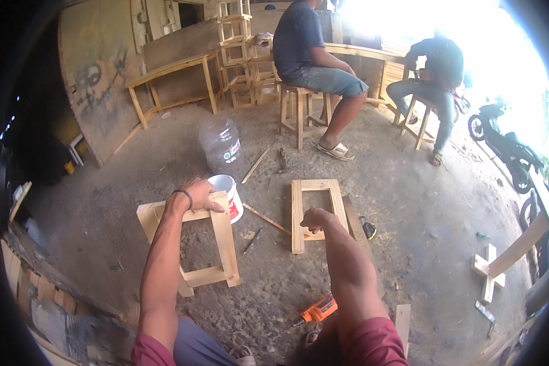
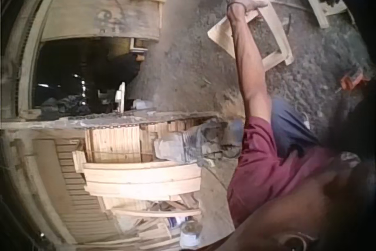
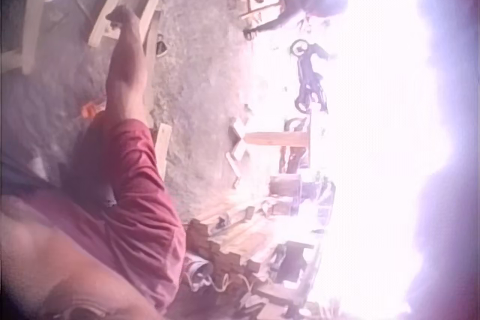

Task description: The person holds a rectangular wooden frame and uses a power drill to drive a screw into the corner joint while seated on the floor.

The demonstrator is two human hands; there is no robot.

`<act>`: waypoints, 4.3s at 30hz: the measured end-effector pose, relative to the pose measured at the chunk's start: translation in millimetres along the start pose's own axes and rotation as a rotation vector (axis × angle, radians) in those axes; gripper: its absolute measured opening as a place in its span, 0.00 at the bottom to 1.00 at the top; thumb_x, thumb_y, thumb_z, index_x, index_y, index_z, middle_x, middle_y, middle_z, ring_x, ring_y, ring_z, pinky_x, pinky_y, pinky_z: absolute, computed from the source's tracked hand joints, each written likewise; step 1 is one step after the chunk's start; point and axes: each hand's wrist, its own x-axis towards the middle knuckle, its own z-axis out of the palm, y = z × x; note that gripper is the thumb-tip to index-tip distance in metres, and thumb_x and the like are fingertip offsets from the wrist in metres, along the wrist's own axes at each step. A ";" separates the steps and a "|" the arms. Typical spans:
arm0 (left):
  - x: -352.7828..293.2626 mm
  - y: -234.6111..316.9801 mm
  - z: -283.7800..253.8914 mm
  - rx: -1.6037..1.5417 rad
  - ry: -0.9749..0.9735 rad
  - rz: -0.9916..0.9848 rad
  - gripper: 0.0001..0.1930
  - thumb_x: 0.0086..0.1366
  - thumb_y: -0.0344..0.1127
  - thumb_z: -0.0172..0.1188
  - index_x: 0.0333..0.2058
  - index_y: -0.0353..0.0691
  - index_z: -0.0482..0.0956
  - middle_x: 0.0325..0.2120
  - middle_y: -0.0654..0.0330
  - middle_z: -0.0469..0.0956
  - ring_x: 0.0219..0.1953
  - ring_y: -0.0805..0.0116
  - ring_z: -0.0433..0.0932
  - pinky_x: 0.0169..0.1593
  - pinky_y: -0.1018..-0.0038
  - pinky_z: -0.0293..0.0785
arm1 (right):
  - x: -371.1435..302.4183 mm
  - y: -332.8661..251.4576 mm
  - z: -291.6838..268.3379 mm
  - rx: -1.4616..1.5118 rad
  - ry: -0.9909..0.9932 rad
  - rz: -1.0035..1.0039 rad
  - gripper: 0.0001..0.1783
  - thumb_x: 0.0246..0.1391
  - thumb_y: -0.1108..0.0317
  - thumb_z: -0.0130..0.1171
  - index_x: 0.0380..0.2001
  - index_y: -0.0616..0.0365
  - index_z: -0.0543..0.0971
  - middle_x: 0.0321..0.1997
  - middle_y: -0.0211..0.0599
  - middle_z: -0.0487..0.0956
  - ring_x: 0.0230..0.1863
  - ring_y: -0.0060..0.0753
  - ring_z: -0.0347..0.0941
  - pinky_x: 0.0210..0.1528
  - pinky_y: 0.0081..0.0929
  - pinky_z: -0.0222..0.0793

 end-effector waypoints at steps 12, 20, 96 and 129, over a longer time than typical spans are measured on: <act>2.5 40.0 -24.0 -0.026 -0.007 0.078 0.31 0.48 0.49 0.81 0.46 0.35 0.85 0.40 0.43 0.86 0.43 0.49 0.86 0.50 0.59 0.80 | 16.9 -12.3 9.1 -0.129 0.051 -0.061 0.18 0.56 0.54 0.58 0.37 0.57 0.85 0.32 0.35 0.86 0.31 0.31 0.85 0.34 0.36 0.79; 16.4 50.1 -13.7 -0.028 0.008 0.099 0.32 0.49 0.53 0.78 0.48 0.36 0.85 0.41 0.43 0.86 0.46 0.49 0.85 0.53 0.60 0.78 | 8.8 -15.8 9.0 -0.161 0.028 0.007 0.16 0.56 0.55 0.59 0.37 0.55 0.85 0.32 0.33 0.87 0.34 0.33 0.86 0.41 0.40 0.80; 70.6 9.6 48.0 -0.312 0.116 0.130 0.39 0.53 0.57 0.74 0.51 0.26 0.80 0.47 0.36 0.83 0.52 0.45 0.83 0.56 0.60 0.77 | 27.9 -10.2 20.9 -0.103 0.060 -0.070 0.18 0.58 0.57 0.56 0.31 0.60 0.85 0.31 0.38 0.87 0.30 0.31 0.87 0.36 0.34 0.81; 68.4 17.8 44.7 -0.237 0.162 0.093 0.35 0.54 0.55 0.73 0.54 0.35 0.81 0.48 0.43 0.84 0.53 0.47 0.82 0.57 0.60 0.76 | 30.2 -11.5 21.1 -0.112 0.004 0.005 0.17 0.59 0.53 0.58 0.38 0.54 0.85 0.35 0.32 0.87 0.35 0.29 0.86 0.38 0.36 0.80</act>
